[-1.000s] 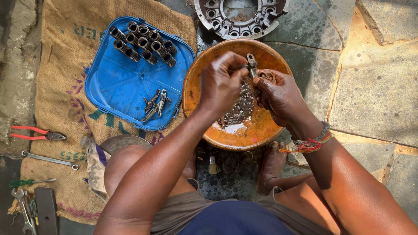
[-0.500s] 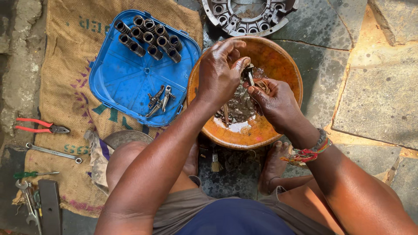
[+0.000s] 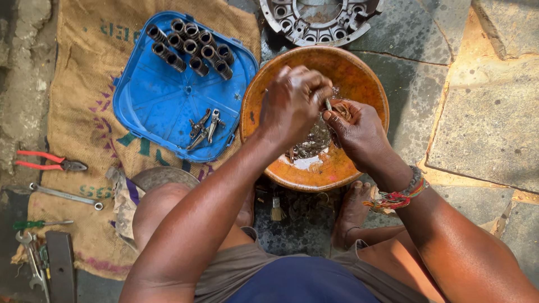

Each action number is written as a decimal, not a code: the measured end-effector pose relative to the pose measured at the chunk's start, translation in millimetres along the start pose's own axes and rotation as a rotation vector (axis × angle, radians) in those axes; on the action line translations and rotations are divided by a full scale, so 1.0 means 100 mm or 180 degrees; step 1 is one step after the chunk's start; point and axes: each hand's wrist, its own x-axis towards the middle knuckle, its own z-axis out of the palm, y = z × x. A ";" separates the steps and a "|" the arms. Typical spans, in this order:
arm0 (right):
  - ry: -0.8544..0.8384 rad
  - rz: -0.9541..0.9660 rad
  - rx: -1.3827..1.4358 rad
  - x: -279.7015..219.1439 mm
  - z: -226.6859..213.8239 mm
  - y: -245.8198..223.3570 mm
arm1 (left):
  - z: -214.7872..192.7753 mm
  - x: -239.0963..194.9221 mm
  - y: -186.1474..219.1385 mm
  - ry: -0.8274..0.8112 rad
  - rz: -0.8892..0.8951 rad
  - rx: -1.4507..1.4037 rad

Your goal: The person scrubs a small metal part with a toothbrush over a bowl of liquid, then wipes it with a cloth. They repeat this process for several other small metal parts, occasionally rinsing them in the bowl.

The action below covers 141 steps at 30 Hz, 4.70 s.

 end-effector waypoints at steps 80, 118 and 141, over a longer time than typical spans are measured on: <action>0.0102 -0.0343 0.1506 -0.05 -0.19 -0.08 | 0.26 -0.20 -0.09 0.0403 -0.2373 -0.3839; 0.0348 0.0435 -0.2219 0.70 0.33 1.43 | -0.35 -0.17 0.00 0.0611 -0.2141 -0.4996; -0.0076 0.0142 -0.0307 0.65 -0.12 0.63 | -0.03 0.20 -0.24 0.1123 -0.2547 -0.4520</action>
